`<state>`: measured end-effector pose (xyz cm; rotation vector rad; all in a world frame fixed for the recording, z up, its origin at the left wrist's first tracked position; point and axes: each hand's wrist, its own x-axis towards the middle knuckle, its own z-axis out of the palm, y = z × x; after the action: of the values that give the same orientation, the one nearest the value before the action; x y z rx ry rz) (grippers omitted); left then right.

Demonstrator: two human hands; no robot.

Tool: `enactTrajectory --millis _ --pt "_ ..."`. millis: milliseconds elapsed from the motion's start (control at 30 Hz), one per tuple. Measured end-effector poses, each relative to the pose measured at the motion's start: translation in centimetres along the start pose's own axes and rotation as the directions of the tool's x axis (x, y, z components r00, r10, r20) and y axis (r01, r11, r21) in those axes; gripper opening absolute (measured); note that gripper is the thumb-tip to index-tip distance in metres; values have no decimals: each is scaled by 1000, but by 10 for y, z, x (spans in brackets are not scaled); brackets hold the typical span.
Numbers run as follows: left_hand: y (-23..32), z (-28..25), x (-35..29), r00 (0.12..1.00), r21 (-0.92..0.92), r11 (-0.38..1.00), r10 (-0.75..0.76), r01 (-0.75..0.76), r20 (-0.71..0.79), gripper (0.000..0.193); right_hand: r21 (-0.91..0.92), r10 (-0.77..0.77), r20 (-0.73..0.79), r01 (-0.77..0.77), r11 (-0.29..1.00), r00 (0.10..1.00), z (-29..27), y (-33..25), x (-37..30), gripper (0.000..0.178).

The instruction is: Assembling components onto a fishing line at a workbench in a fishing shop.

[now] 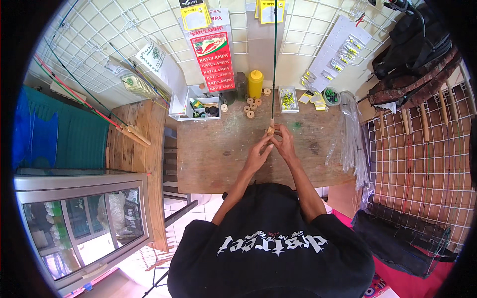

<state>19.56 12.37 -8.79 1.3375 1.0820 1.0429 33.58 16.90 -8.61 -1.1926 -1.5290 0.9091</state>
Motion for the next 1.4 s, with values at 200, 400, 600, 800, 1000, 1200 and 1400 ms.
enactTrajectory --millis 200,400,600,800,1000,1200,1400 --pt "11 3 1 999 119 992 38 -33 -37 55 56 40 -22 -38 998 999 1 -4 -2 31" --pt "-2 10 0 997 -189 979 -78 75 -8 56 67 19 -64 -15 998 998 4 3 -6 32" --pt "-1 4 4 966 -710 665 -243 234 91 50 226 173 -14 -165 960 985 0 0 -10 30" --pt "-14 -1 8 947 -891 385 -294 241 129 49 224 168 31 -171 959 985 1 5 -9 30" --pt "-16 -3 21 941 -758 594 -331 268 73 43 227 101 77 -116 967 992 3 9 -10 34" --pt "-5 -1 31 954 -476 858 -276 191 -114 35 251 151 87 -169 953 985 4 3 -11 37" --pt "6 0 26 955 -210 955 -247 211 -164 29 267 261 51 -265 927 964 -8 -4 -13 42"
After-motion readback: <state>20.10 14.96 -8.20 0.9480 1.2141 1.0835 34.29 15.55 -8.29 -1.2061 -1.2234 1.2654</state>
